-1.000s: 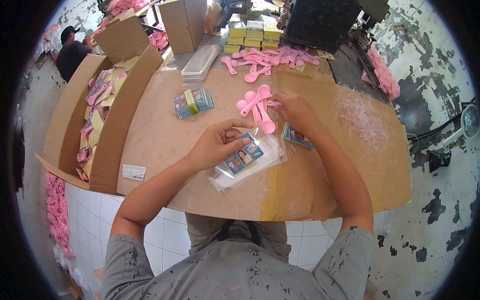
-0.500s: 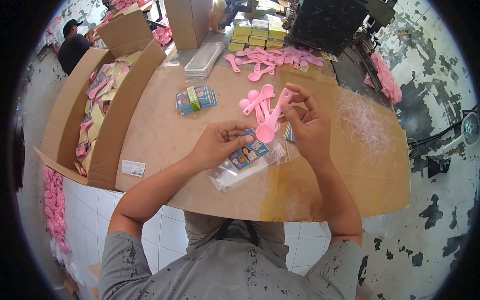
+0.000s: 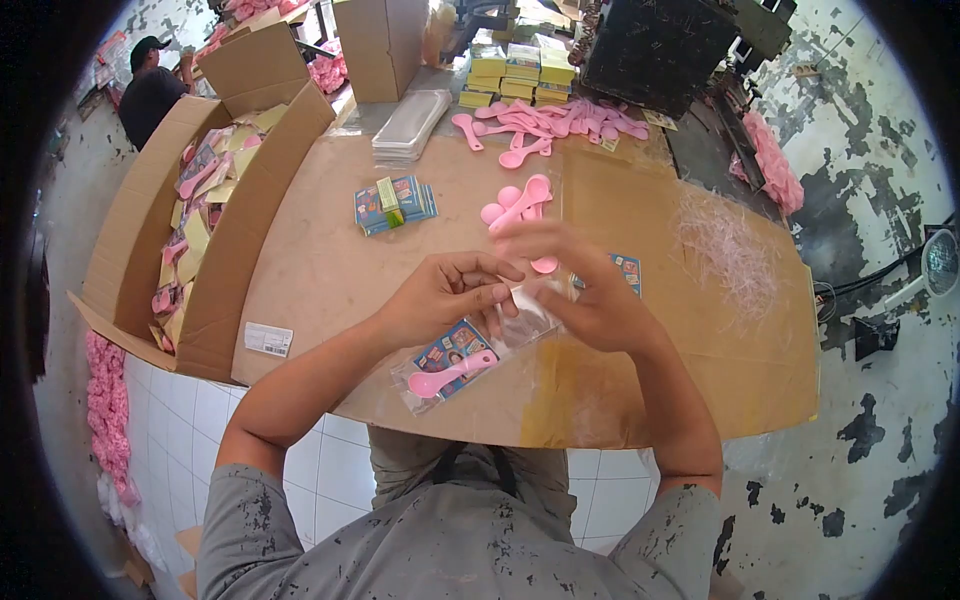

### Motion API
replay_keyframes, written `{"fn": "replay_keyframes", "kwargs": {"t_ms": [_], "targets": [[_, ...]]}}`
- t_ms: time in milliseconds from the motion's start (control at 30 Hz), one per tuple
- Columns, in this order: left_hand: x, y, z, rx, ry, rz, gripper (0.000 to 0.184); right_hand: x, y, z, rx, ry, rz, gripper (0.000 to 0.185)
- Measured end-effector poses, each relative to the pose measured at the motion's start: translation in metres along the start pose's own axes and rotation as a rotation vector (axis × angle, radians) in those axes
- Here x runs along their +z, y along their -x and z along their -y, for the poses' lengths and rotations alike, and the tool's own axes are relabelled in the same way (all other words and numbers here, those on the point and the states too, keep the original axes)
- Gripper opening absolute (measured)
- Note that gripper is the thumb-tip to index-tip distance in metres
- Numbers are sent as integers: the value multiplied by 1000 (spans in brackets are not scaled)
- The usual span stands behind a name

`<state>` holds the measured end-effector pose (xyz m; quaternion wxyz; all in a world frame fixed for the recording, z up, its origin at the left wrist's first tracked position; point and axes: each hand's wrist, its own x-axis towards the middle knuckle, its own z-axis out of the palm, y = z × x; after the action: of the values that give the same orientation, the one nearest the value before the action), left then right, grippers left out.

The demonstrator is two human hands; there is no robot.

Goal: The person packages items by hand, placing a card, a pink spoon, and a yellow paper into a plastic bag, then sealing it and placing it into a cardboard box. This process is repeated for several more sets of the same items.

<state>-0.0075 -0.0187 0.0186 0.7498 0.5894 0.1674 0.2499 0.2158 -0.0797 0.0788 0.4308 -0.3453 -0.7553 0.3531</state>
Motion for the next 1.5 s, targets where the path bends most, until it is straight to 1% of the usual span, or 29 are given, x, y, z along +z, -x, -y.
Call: {"fn": "replay_keyframes", "kwargs": {"t_ms": [33,133,200,233,333,400,500,633,700,733,800,900,933,1033,1133,1233,1333,1433,1500], "targets": [[1,0,0,6,1,-23,32,-2,0,3,-34,204,126,35],[2,-2,1,30,46,-69,31,6,-1,6,-147,290,147,44],[0,-3,2,48,136,-79,31,11,-3,12,-185,462,174,45],[-1,-3,1,66,132,-64,30,13,-4,14,-203,547,184,46],[-1,-3,-1,112,147,-26,28,15,-4,10,-255,652,176,38],[-1,-3,-1,142,191,-23,27,15,-5,12,-248,626,175,34],[-5,-1,-5,181,158,29,35,11,-10,22,-281,560,163,28],[4,3,-17,254,87,-58,38,-2,-22,56,-362,498,151,23],[6,3,-15,313,76,-134,37,-5,-26,89,-391,709,49,17],[7,4,-15,340,35,-122,38,-6,-26,99,-404,813,1,14],[7,6,-15,393,-55,-93,38,-9,-23,102,-338,952,-3,15],[10,15,-17,537,-453,-60,45,-12,-25,102,-271,1077,-21,13],[13,17,-20,549,-523,-42,45,-13,-27,101,-254,1103,-27,13],[23,15,-18,557,-442,-87,42,-7,-26,90,-202,926,-57,10],[21,13,-14,487,-287,-141,36,-4,-23,84,-210,848,-26,10],[15,15,-17,395,-220,-76,29,0,-23,85,-177,832,51,10],[19,15,-16,353,-146,-78,24,3,-23,81,-182,786,43,11],[22,15,-15,368,-68,-75,26,4,-24,73,-147,737,-87,14],[26,16,-16,365,-125,-104,26,5,-25,71,-105,694,-160,17]]}}
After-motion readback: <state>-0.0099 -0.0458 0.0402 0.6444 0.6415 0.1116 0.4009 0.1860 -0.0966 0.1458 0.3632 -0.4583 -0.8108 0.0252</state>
